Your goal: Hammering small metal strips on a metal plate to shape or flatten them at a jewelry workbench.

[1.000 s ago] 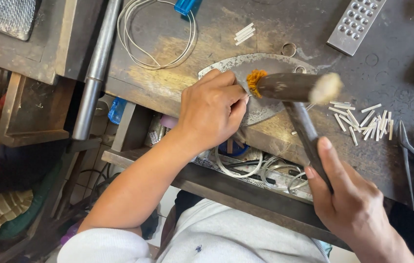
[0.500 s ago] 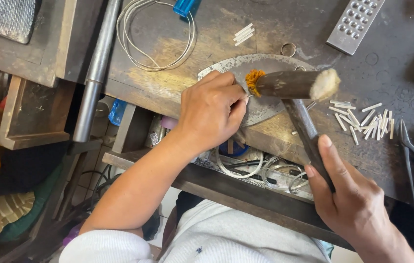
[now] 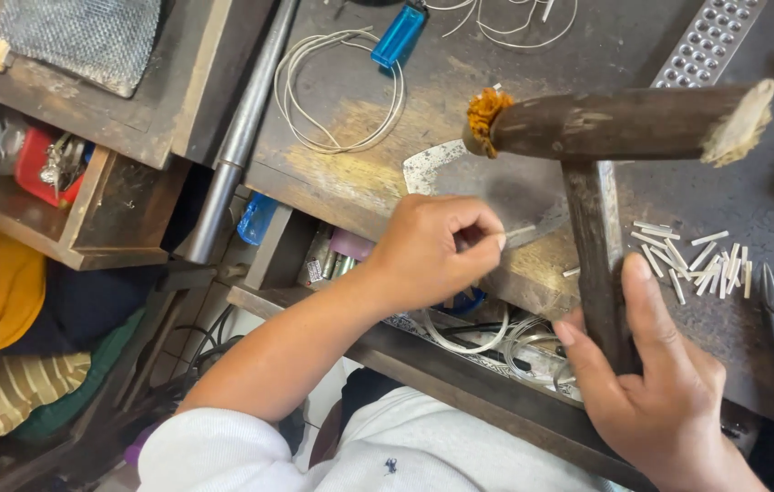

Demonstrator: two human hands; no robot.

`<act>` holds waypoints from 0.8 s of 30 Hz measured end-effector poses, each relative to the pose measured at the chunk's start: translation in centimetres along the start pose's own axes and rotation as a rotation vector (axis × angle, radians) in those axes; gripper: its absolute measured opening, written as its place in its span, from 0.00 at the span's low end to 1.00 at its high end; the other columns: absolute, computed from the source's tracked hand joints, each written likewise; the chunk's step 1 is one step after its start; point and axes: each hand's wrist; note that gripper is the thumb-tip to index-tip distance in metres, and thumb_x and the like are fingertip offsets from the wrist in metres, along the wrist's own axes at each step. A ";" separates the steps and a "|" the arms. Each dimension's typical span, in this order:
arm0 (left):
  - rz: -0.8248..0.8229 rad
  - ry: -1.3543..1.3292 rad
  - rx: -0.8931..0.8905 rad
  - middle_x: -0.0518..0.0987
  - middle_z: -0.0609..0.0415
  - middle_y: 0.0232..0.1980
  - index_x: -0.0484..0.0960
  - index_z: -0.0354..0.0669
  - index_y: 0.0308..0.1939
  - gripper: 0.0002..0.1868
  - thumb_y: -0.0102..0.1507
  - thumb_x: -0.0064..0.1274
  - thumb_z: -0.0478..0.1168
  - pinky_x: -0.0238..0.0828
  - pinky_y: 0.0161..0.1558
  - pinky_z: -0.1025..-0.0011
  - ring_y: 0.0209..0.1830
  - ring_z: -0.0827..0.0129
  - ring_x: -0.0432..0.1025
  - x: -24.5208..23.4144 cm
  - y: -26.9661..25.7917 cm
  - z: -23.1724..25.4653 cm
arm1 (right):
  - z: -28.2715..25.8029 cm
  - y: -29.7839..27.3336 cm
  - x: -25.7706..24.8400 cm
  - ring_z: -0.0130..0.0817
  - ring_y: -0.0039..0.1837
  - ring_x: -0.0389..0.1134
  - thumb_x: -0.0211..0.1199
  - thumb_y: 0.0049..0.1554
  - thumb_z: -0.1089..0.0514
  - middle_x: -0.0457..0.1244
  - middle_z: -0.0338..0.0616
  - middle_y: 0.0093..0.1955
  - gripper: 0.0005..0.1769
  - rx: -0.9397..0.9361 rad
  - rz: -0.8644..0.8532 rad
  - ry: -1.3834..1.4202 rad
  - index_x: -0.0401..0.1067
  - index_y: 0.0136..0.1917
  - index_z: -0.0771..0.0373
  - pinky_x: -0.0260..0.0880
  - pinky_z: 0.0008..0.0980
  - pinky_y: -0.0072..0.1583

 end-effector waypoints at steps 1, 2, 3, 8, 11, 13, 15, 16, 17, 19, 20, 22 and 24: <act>0.008 0.006 -0.001 0.72 0.65 0.18 0.74 0.47 0.19 0.07 0.50 0.45 0.33 0.59 0.22 0.81 0.18 0.82 0.63 0.1 -0.1 0.3 | -0.3 0.3 0.3 0.24 0.36 0.64 0.65 0.49 0.64 0.65 0.41 0.38 0.33 -0.008 0.000 0.006 0.57 0.63 0.80 0.64 0.25 0.43; -0.058 -0.077 -0.113 0.73 0.65 0.20 0.74 0.47 0.19 0.05 0.50 0.47 0.34 0.60 0.24 0.82 0.20 0.84 0.64 0.2 -0.2 0.5 | -0.7 0.7 0.6 0.28 0.41 0.66 0.65 0.50 0.64 0.65 0.44 0.41 0.34 -0.046 -0.005 0.049 0.54 0.64 0.78 0.65 0.26 0.47; -0.122 -0.160 -0.222 0.75 0.66 0.21 0.75 0.47 0.20 0.04 0.50 0.49 0.36 0.62 0.27 0.83 0.22 0.85 0.65 0.3 -0.3 0.7 | -1.0 1.1 0.9 0.32 0.47 0.68 0.64 0.50 0.64 0.65 0.47 0.44 0.35 -0.088 -0.011 0.093 0.51 0.65 0.76 0.65 0.27 0.51; -0.145 -0.477 -0.295 0.79 0.54 0.35 0.71 0.44 0.18 0.07 0.51 0.50 0.32 0.63 0.28 0.85 0.26 0.85 0.66 1.0 -0.7 0.3 | -0.4 0.5 3.2 0.45 0.53 0.67 0.66 0.51 0.60 0.62 0.62 0.57 0.32 -0.164 0.059 -0.082 0.57 0.64 0.73 0.66 0.34 0.51; -0.115 -0.515 -0.321 0.79 0.53 0.34 0.71 0.44 0.18 0.07 0.49 0.51 0.32 0.65 0.30 0.84 0.29 0.82 0.69 1.3 -0.8 0.2 | -0.1 0.0 3.6 0.46 0.50 0.68 0.67 0.52 0.59 0.63 0.61 0.57 0.33 -0.166 0.080 -0.140 0.56 0.65 0.71 0.66 0.35 0.46; -0.102 -0.519 -0.351 0.79 0.53 0.33 0.71 0.44 0.18 0.06 0.48 0.51 0.31 0.66 0.31 0.83 0.30 0.81 0.70 1.4 -0.8 0.3 | 0.1 -0.4 3.7 0.48 0.46 0.69 0.68 0.53 0.57 0.64 0.62 0.54 0.35 -0.186 0.108 -0.171 0.55 0.67 0.69 0.66 0.35 0.42; -0.106 -0.543 -0.391 0.79 0.50 0.35 0.72 0.43 0.19 0.05 0.48 0.51 0.31 0.70 0.36 0.83 0.36 0.76 0.74 1.4 -0.8 0.6 | 0.3 -0.7 4.0 0.48 0.44 0.68 0.68 0.54 0.58 0.66 0.62 0.52 0.36 -0.156 0.133 -0.210 0.54 0.69 0.67 0.64 0.36 0.41; -0.103 -0.543 -0.391 0.79 0.50 0.35 0.72 0.43 0.19 0.05 0.48 0.51 0.31 0.70 0.36 0.83 0.36 0.76 0.74 1.6 -0.9 0.3 | 0.3 -0.7 4.1 0.48 0.44 0.68 0.68 0.54 0.58 0.66 0.62 0.52 0.36 -0.160 0.132 -0.209 0.54 0.69 0.67 0.64 0.36 0.41; -0.111 -0.643 -0.381 0.79 0.46 0.36 0.72 0.40 0.21 0.04 0.50 0.48 0.29 0.72 0.36 0.81 0.35 0.72 0.74 1.8 -1.0 0.0 | 0.4 -0.7 4.2 0.47 0.43 0.68 0.69 0.53 0.57 0.66 0.61 0.51 0.35 -0.145 0.137 -0.232 0.56 0.67 0.69 0.65 0.35 0.40; -0.120 -0.743 -0.370 0.78 0.42 0.37 0.71 0.37 0.23 0.04 0.51 0.45 0.26 0.74 0.36 0.78 0.34 0.67 0.74 2.1 -1.1 -0.5 | 0.2 -0.4 4.1 0.46 0.42 0.68 0.69 0.52 0.55 0.66 0.60 0.50 0.35 -0.131 0.142 -0.257 0.59 0.66 0.72 0.65 0.34 0.40; -0.136 -0.745 -0.337 0.78 0.44 0.37 0.72 0.37 0.24 0.03 0.53 0.46 0.29 0.73 0.39 0.77 0.36 0.68 0.74 2.1 -1.1 -0.7 | 0.1 -0.1 4.0 0.45 0.43 0.68 0.70 0.52 0.56 0.66 0.61 0.49 0.36 -0.161 0.153 -0.230 0.58 0.65 0.74 0.66 0.34 0.42; -0.164 -0.751 -0.304 0.77 0.46 0.37 0.73 0.37 0.25 0.04 0.55 0.46 0.31 0.72 0.41 0.76 0.37 0.68 0.74 2.0 -1.1 -0.7 | 0.1 0.1 3.9 0.44 0.43 0.68 0.71 0.52 0.56 0.66 0.62 0.48 0.37 -0.184 0.165 -0.211 0.57 0.65 0.76 0.67 0.33 0.43; -0.207 -0.632 -0.224 0.78 0.50 0.38 0.76 0.39 0.27 0.06 0.57 0.44 0.34 0.69 0.45 0.78 0.41 0.73 0.72 1.7 -1.1 -0.4 | 0.5 0.0 4.1 0.45 0.42 0.67 0.72 0.52 0.61 0.65 0.62 0.46 0.38 -0.179 0.207 -0.153 0.54 0.67 0.75 0.66 0.34 0.44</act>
Point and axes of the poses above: each hand's wrist, its own y-axis towards the middle knuckle, its own x-axis out of the palm, z = x × y
